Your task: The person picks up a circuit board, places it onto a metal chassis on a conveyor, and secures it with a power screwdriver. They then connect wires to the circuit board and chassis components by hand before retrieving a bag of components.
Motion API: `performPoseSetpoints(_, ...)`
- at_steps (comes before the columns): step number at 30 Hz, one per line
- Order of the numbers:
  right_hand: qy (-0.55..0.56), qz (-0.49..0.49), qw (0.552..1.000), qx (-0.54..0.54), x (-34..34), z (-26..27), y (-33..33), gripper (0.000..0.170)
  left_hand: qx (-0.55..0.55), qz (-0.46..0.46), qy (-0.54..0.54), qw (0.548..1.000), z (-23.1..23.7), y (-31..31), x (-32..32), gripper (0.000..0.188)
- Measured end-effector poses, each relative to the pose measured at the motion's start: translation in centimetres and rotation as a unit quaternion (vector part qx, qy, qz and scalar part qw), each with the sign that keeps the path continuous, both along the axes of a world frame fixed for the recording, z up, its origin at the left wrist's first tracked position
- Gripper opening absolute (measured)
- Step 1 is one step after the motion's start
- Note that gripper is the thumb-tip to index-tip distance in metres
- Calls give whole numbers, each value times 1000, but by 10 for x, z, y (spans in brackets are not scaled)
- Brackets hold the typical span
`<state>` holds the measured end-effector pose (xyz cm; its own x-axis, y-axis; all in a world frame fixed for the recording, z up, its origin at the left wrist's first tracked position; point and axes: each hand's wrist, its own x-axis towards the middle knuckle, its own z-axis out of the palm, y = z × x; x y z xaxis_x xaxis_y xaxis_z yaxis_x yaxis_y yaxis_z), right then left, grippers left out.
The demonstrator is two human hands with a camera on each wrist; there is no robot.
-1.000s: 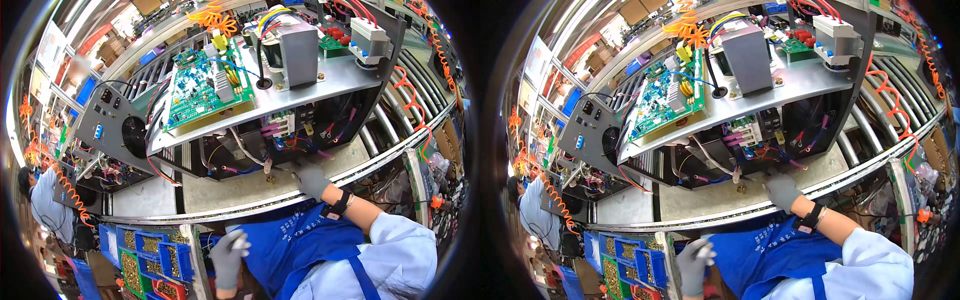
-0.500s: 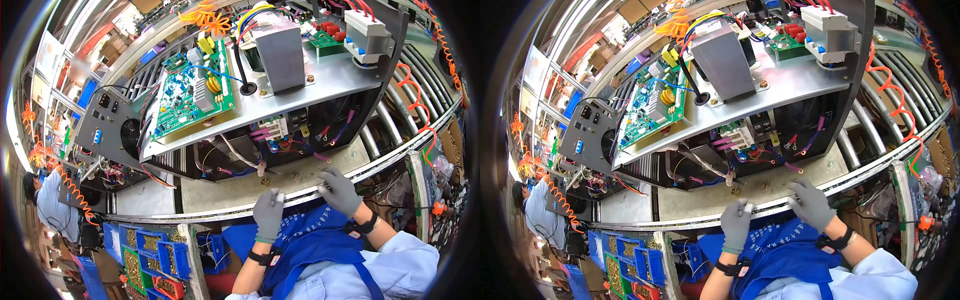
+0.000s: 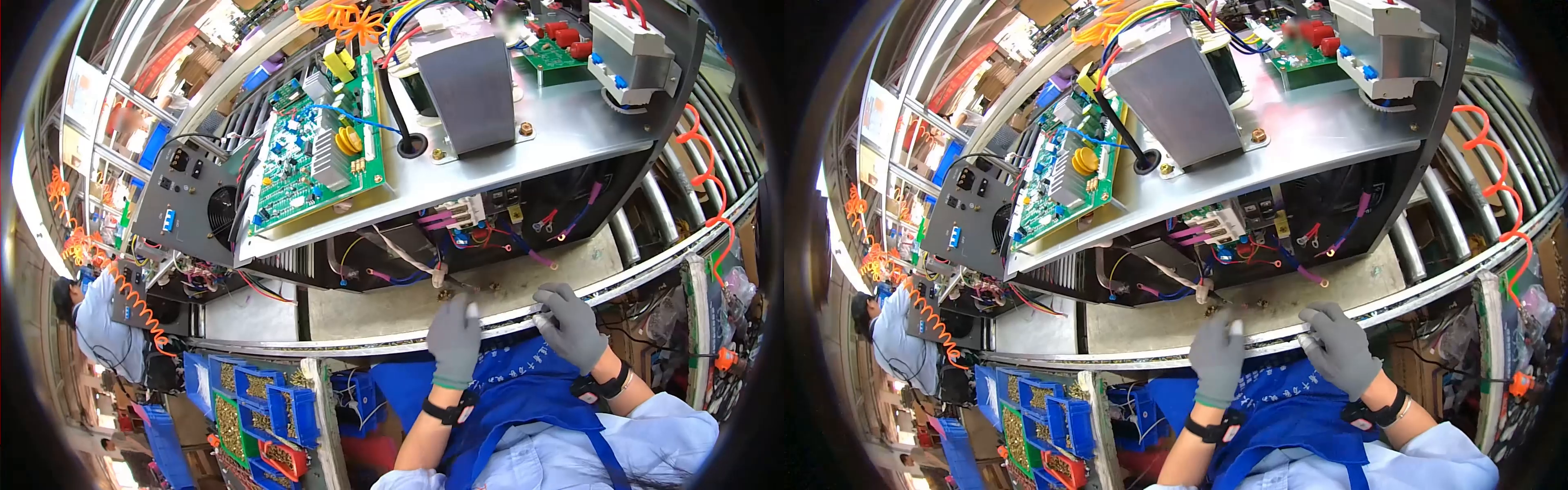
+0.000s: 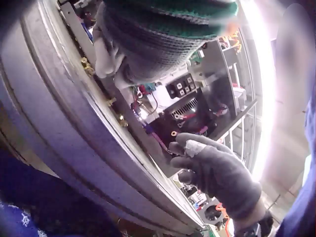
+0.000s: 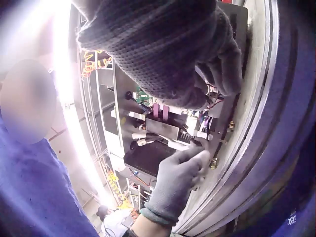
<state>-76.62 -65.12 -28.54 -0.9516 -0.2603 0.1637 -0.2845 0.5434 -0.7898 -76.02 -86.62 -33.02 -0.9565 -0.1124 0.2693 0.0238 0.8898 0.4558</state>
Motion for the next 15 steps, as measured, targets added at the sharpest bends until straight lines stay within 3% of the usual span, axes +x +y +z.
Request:
performPoseSetpoints(2,4,16,1000,7,-2,1,1,33,66,102,58,991,-7,-12,11,27)
performPoseSetpoints(3,0,13,1000,6,-1,0,0,33,64,140,24,988,-3,-17,14,30)
performPoseSetpoints(8,20,48,999,16,0,-5,-9,30,68,141,-27,987,-6,-24,1,28)
performPoseSetpoints(9,-17,47,999,9,2,0,-9,30,63,135,-52,987,-5,-21,-5,27)
performPoseSetpoints(12,24,66,996,51,7,-5,1,31,39,81,3,996,-21,-29,0,30)
performPoseSetpoints(14,13,47,997,52,13,-6,19,32,122,139,-100,978,-12,-25,3,31)
performPoseSetpoints(15,37,15,997,61,17,-7,33,32,153,75,103,980,-37,-29,2,32)
